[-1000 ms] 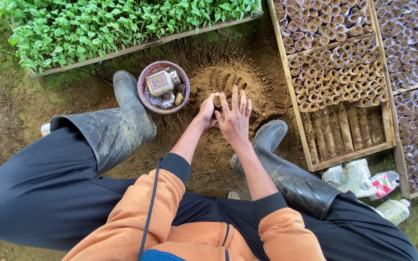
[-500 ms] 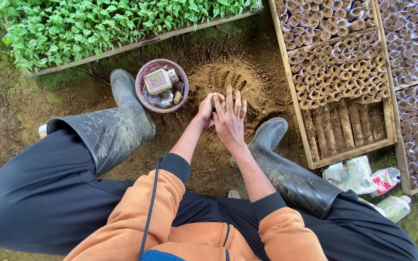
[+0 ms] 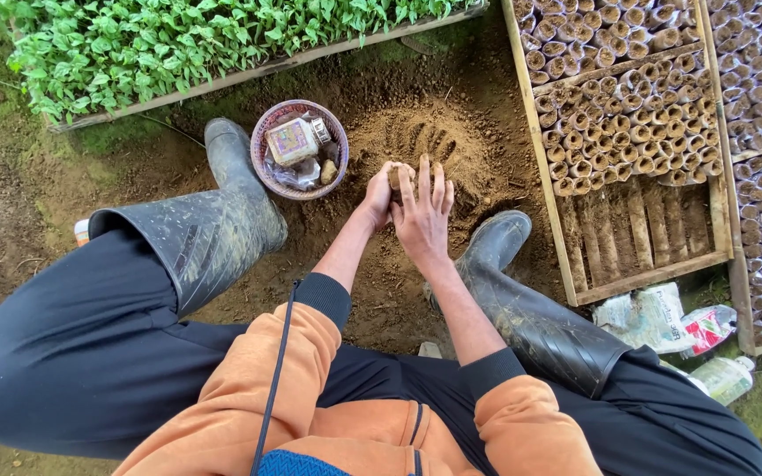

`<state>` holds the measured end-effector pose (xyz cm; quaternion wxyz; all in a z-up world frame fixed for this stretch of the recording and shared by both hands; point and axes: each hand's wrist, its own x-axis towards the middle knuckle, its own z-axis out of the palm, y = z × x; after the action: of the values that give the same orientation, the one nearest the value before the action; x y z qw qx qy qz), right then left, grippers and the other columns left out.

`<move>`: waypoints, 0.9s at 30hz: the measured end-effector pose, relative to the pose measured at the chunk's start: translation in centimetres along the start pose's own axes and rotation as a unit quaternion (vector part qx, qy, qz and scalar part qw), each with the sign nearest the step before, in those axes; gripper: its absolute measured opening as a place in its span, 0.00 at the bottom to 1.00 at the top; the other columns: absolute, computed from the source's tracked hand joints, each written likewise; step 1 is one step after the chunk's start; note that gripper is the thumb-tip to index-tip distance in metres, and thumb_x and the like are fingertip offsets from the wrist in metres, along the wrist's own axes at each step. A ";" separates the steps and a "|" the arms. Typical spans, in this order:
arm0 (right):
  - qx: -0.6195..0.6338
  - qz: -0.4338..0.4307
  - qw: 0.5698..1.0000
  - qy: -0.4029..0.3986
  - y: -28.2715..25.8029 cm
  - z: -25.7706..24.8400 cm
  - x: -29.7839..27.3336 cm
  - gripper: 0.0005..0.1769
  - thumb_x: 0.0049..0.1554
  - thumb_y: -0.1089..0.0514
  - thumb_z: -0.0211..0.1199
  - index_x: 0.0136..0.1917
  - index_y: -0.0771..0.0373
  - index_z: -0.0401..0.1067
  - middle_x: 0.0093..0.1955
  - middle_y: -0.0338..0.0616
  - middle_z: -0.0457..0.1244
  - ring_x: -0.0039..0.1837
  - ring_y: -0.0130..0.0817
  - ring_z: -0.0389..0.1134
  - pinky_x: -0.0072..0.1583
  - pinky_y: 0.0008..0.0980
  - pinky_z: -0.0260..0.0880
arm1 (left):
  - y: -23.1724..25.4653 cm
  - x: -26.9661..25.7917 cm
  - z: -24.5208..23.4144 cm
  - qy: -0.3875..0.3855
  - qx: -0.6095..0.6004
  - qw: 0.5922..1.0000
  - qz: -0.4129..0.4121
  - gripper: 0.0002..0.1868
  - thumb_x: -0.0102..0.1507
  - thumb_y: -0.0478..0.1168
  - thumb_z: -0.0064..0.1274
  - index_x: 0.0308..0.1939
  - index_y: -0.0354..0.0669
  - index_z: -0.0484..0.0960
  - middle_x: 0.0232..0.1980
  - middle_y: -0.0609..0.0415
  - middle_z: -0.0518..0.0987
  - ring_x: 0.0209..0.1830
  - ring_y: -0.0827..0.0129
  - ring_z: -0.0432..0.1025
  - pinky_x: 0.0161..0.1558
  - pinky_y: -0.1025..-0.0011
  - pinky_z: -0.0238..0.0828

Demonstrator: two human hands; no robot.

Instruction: Filling small paper seedling tubes with soil and arranging them in a wooden tray.

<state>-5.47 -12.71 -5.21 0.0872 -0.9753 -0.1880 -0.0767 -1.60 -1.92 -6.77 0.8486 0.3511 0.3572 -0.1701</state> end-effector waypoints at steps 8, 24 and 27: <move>-0.015 -0.008 1.000 0.011 -0.1 0.6 -0.4 0.34 0.64 0.45 0.59 0.80 0.41 0.52 0.86 0.55 0.39 0.84 0.57 0.35 0.76 0.58 0.33 | -0.3 0.3 -0.7 0.001 -0.007 1.000 0.000 0.12 0.60 0.51 0.54 0.28 0.50 0.83 0.28 0.57 0.82 0.26 0.74 0.75 0.34 0.76 0.74; -0.016 -0.010 1.000 0.017 -0.3 1.3 -0.7 0.38 0.60 0.46 0.64 0.80 0.40 0.54 0.86 0.54 0.40 0.84 0.58 0.34 0.76 0.60 0.29 | -0.1 0.5 -0.9 -0.026 0.034 0.999 -0.014 0.15 0.59 0.56 0.53 0.26 0.53 0.83 0.22 0.58 0.79 0.19 0.72 0.68 0.28 0.75 0.68; -0.012 -0.010 1.000 0.023 -0.6 1.0 -0.2 0.36 0.60 0.47 0.64 0.79 0.38 0.57 0.85 0.54 0.41 0.84 0.57 0.35 0.76 0.60 0.30 | -0.5 1.8 -1.7 -0.043 0.049 0.998 -0.003 0.19 0.61 0.56 0.48 0.31 0.46 0.82 0.24 0.55 0.80 0.21 0.73 0.70 0.29 0.77 0.70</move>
<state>-5.74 -12.01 -6.14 0.0793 -0.9723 -0.1946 -0.1024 -1.48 -1.13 -9.20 0.8441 0.3838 0.3130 -0.2053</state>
